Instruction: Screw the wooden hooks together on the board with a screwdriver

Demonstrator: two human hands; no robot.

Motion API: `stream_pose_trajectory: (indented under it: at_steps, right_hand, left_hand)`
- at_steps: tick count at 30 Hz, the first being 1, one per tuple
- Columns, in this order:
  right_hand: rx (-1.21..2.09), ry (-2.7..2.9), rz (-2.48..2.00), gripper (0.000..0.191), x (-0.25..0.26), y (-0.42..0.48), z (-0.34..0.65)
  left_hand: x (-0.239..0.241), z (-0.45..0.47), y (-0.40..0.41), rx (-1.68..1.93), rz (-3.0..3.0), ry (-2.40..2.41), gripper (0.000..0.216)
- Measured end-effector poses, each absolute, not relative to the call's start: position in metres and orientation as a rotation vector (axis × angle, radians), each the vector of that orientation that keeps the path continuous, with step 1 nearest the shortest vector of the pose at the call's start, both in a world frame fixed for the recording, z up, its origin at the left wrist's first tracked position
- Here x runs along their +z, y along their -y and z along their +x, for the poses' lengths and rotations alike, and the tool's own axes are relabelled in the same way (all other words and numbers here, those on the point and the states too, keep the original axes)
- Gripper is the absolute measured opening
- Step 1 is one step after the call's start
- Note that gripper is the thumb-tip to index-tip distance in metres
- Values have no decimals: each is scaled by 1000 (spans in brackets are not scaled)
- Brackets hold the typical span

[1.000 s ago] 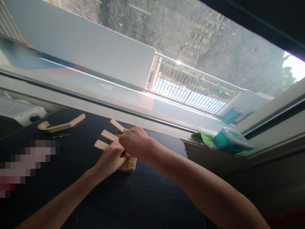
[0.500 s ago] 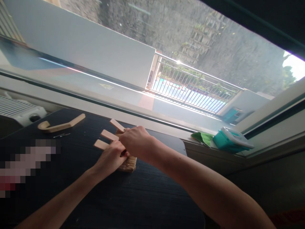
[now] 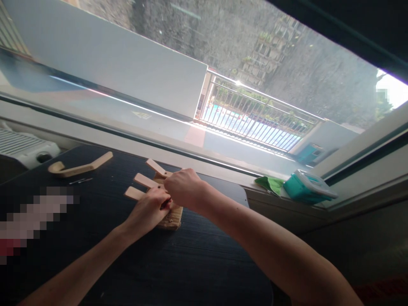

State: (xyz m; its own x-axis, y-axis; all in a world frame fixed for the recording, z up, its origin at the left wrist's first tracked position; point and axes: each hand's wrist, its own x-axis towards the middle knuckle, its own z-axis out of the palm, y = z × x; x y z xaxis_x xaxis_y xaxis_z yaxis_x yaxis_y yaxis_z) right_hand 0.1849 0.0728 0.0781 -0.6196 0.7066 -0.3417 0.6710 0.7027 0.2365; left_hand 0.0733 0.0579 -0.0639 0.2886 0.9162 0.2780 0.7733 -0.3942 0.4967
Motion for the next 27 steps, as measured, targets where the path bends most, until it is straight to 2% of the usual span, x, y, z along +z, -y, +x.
stream_pose_trajectory:
  at_steps: [6, 16, 27]
  right_hand:
    - [112, -2503, 995, 18, 93, -61, 176]
    - [159, -2498, 971, 17, 74, -80, 176]
    - [126, -2502, 988, 10, 89, -65, 169]
  left_hand:
    - [-65, 73, -58, 806, 2275, -1553, 12]
    - [-62, 74, -56, 804, 2261, -1551, 11]
    - [-66, 74, -57, 783, 2237, -1597, 10]
